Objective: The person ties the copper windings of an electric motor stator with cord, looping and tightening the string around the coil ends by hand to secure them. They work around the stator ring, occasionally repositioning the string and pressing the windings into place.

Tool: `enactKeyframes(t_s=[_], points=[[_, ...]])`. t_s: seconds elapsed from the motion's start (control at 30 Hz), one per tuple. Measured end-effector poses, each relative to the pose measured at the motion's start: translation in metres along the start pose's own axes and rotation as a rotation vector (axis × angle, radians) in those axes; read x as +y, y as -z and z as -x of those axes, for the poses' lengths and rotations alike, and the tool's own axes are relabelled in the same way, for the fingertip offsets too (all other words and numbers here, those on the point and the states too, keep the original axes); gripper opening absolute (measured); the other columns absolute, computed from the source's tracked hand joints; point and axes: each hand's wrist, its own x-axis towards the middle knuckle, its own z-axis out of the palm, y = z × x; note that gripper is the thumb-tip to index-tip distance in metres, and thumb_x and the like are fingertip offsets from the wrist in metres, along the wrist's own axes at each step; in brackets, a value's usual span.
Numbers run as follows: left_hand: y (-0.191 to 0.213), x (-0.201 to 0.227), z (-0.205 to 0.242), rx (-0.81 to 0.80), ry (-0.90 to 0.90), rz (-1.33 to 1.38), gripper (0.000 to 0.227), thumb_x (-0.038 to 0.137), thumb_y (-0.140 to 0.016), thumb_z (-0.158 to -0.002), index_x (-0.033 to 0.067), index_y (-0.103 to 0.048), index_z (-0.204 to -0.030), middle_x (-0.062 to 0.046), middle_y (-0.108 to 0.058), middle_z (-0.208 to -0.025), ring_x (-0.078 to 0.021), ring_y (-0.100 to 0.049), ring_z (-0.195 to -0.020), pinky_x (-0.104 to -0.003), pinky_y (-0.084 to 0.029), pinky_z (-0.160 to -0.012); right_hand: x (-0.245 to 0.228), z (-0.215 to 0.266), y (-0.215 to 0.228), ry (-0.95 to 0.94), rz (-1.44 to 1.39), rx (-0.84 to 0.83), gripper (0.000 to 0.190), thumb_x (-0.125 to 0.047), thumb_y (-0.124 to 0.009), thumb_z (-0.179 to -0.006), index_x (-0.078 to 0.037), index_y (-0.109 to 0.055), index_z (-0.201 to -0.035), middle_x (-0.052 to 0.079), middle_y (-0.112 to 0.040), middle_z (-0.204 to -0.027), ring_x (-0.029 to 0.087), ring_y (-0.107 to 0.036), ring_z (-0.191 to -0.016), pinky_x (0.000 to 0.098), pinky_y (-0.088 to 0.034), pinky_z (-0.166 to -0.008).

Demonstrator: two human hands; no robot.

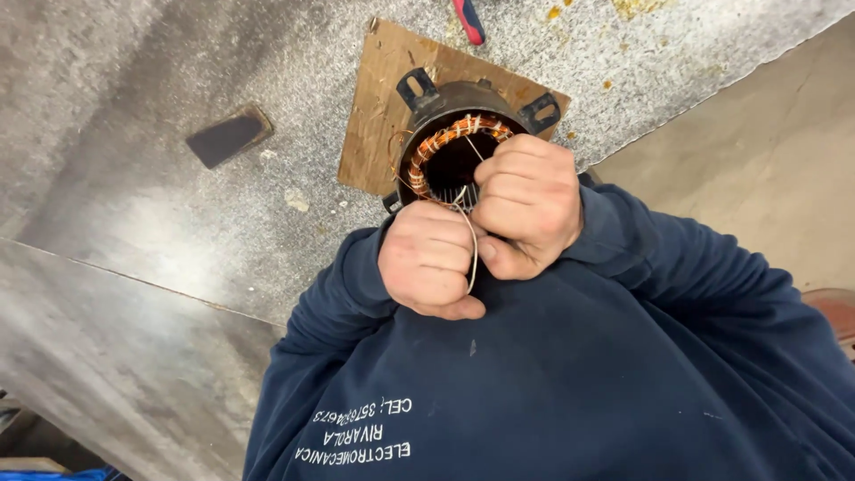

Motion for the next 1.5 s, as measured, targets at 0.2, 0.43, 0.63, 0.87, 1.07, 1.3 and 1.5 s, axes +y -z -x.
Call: enactKeyframes(t_s=[0.2, 0.43, 0.63, 0.87, 1.07, 1.3, 1.5], points=[[0.000, 0.002, -0.003, -0.023, -0.074, -0.029, 0.045, 0.017, -0.078, -0.095, 0.0096, -0.046, -0.064, -0.003, -0.043, -0.064, -0.0230, -0.048, -0.055, -0.036, -0.040, -0.052, -0.002, 0.001, 0.002, 0.028, 0.041, -0.009, 0.024, -0.026, -0.061, -0.085, -0.006, -0.060, -0.072, 0.008, -0.054, -0.070, 0.030, -0.061, -0.071, 0.0430, -0.047, -0.068], [0.012, 0.034, -0.027, -0.105, -0.023, -0.304, 0.046, 0.022, -0.081, -0.093, 0.0105, -0.046, -0.064, -0.002, -0.041, -0.063, -0.0216, -0.045, -0.054, -0.036, -0.036, -0.051, -0.009, -0.012, 0.007, -0.049, 0.043, -0.166, 0.020, -0.027, -0.060, -0.086, -0.007, -0.063, -0.091, 0.007, -0.063, -0.091, 0.027, -0.066, -0.092, 0.0406, -0.044, -0.075], [0.014, 0.038, -0.029, -0.135, 0.039, -0.326, 0.045, 0.020, -0.082, -0.091, 0.0097, -0.047, -0.065, -0.002, -0.040, -0.063, -0.0217, -0.045, -0.055, -0.035, -0.041, -0.053, -0.012, -0.019, 0.006, -0.050, 0.092, -0.125, 0.020, -0.024, -0.063, -0.084, -0.007, -0.064, -0.094, 0.008, -0.068, -0.101, 0.026, -0.067, -0.101, 0.0385, -0.045, -0.076], [0.019, 0.025, -0.014, -0.108, 0.118, -0.158, 0.040, 0.017, -0.077, -0.094, 0.0072, -0.049, -0.066, -0.005, -0.044, -0.064, -0.0260, -0.051, -0.057, -0.039, -0.052, -0.061, -0.001, -0.004, -0.007, -0.047, 0.061, -0.056, 0.018, -0.018, -0.067, -0.075, -0.011, -0.052, -0.071, 0.004, -0.052, -0.071, 0.025, -0.059, -0.076, 0.0385, -0.042, -0.067], [0.011, 0.004, 0.014, 0.157, 0.091, 0.075, 0.048, 0.021, -0.064, -0.103, 0.0027, -0.046, -0.062, -0.006, -0.047, -0.060, -0.0245, -0.054, -0.054, -0.041, -0.059, -0.063, 0.000, -0.007, -0.009, -0.030, 0.074, -0.022, 0.023, -0.013, -0.069, -0.073, -0.012, -0.047, -0.066, 0.003, -0.045, -0.065, 0.024, -0.049, -0.064, 0.0385, -0.038, -0.062], [0.003, 0.002, 0.015, 0.246, 0.032, 0.038, 0.052, 0.022, -0.061, -0.105, 0.0016, -0.044, -0.060, -0.005, -0.046, -0.059, -0.0234, -0.055, -0.054, -0.041, -0.062, -0.064, 0.003, -0.002, -0.009, -0.003, 0.100, -0.042, 0.026, -0.014, -0.068, -0.076, -0.011, -0.045, -0.065, 0.003, -0.042, -0.064, 0.025, -0.047, -0.062, 0.0394, -0.037, -0.061], [0.003, 0.002, 0.016, 0.229, 0.004, 0.025, 0.051, 0.021, -0.061, -0.106, 0.0019, -0.044, -0.061, -0.006, -0.046, -0.059, -0.0240, -0.054, -0.055, -0.042, -0.061, -0.064, 0.002, 0.000, -0.008, 0.029, 0.141, -0.050, 0.031, -0.020, -0.068, -0.080, -0.011, -0.044, -0.063, 0.004, -0.041, -0.062, 0.026, -0.046, -0.060, 0.0403, -0.035, -0.060]])
